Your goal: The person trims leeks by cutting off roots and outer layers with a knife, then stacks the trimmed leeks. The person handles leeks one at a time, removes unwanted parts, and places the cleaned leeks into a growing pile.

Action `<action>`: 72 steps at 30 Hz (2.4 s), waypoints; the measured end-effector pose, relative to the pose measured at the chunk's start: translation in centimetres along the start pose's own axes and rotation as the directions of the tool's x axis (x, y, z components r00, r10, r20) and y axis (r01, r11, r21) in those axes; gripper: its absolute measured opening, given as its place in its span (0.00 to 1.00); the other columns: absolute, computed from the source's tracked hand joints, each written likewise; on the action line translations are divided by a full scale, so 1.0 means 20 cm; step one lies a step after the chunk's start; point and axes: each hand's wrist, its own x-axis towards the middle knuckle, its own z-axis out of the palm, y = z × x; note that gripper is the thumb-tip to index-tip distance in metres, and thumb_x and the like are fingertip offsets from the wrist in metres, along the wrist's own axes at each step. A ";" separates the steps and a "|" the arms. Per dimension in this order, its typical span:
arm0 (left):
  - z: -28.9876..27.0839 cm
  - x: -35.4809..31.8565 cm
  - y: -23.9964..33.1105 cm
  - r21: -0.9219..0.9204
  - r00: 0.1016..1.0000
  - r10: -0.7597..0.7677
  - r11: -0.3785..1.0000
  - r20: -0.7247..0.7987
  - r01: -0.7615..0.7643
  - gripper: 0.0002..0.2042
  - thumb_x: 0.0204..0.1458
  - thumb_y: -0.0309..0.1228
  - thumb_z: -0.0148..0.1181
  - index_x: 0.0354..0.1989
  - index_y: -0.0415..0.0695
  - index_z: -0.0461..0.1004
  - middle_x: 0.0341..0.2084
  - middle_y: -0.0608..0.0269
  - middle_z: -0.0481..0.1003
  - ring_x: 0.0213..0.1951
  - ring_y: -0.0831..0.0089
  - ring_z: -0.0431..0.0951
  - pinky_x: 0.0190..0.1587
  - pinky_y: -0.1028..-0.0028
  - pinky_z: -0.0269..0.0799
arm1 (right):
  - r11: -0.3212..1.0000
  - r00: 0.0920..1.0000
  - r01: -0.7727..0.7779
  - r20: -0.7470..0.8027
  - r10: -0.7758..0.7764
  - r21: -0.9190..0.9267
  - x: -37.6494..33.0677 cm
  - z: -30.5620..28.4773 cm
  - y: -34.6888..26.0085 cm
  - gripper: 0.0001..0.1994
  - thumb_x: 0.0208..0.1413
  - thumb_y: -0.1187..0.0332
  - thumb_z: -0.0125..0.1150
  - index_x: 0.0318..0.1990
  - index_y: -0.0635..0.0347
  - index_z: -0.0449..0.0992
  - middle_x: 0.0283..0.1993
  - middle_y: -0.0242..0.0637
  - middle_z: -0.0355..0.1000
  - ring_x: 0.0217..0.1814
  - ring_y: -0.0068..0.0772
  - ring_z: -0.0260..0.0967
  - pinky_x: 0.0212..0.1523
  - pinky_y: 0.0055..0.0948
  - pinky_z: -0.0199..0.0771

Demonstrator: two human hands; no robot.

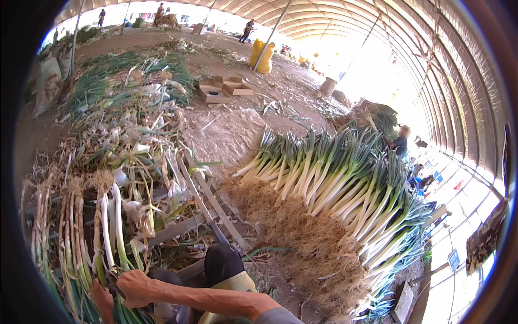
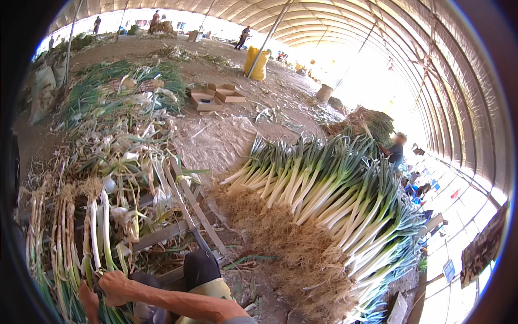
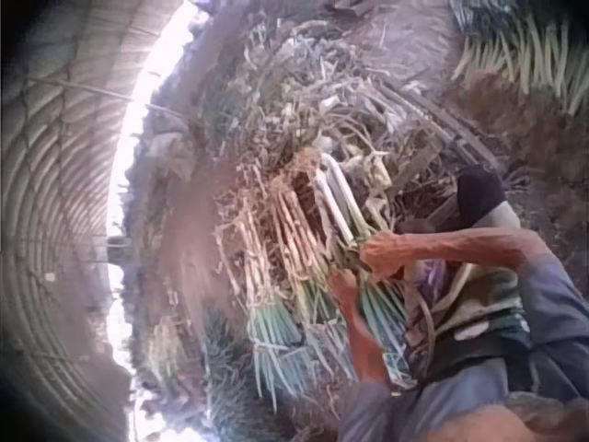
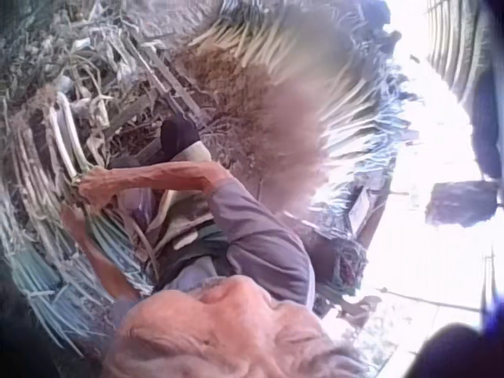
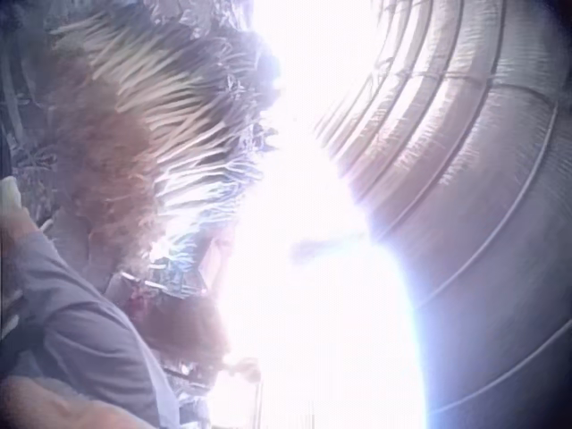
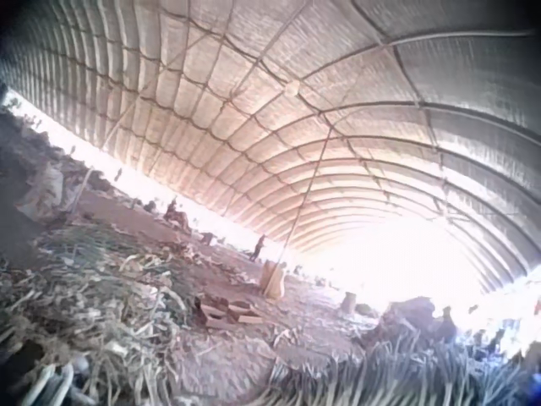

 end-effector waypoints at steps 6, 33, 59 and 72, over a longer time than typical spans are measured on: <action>-0.14 0.02 0.10 -0.111 0.994 -0.080 0.990 0.078 0.089 0.15 0.42 0.23 0.59 0.40 0.35 0.66 0.35 0.38 0.71 0.44 0.34 0.71 0.46 0.45 0.65 | 0.998 0.999 -0.028 -0.037 0.030 0.059 0.03 -0.03 -0.03 0.14 0.29 0.69 0.62 0.23 0.75 0.76 0.26 0.59 0.74 0.35 0.63 0.76 0.34 0.50 0.76; 0.00 0.18 -0.02 -0.134 0.997 0.077 0.988 -0.020 -0.079 0.21 0.39 0.26 0.74 0.41 0.39 0.70 0.38 0.44 0.74 0.46 0.42 0.74 0.49 0.52 0.68 | 0.990 0.993 -0.079 0.099 0.067 0.116 0.02 -0.08 -0.03 0.19 0.42 0.57 0.67 0.29 0.67 0.75 0.30 0.55 0.75 0.38 0.59 0.77 0.40 0.51 0.75; -0.03 0.12 -0.03 -0.134 0.989 0.115 0.983 -0.091 -0.126 0.22 0.38 0.23 0.67 0.45 0.37 0.69 0.35 0.40 0.77 0.42 0.38 0.77 0.46 0.47 0.71 | 0.993 0.993 -0.070 0.097 0.061 0.098 0.01 -0.09 -0.04 0.22 0.43 0.55 0.65 0.31 0.72 0.75 0.29 0.58 0.76 0.37 0.61 0.77 0.39 0.51 0.76; -0.16 0.08 0.06 -0.224 0.988 0.082 0.973 0.132 -0.051 0.19 0.39 0.27 0.69 0.41 0.36 0.72 0.34 0.38 0.77 0.42 0.37 0.77 0.44 0.49 0.71 | 0.996 0.992 -0.069 0.106 0.063 0.052 0.00 -0.07 -0.01 0.20 0.41 0.57 0.65 0.27 0.71 0.77 0.28 0.56 0.76 0.36 0.60 0.78 0.35 0.51 0.77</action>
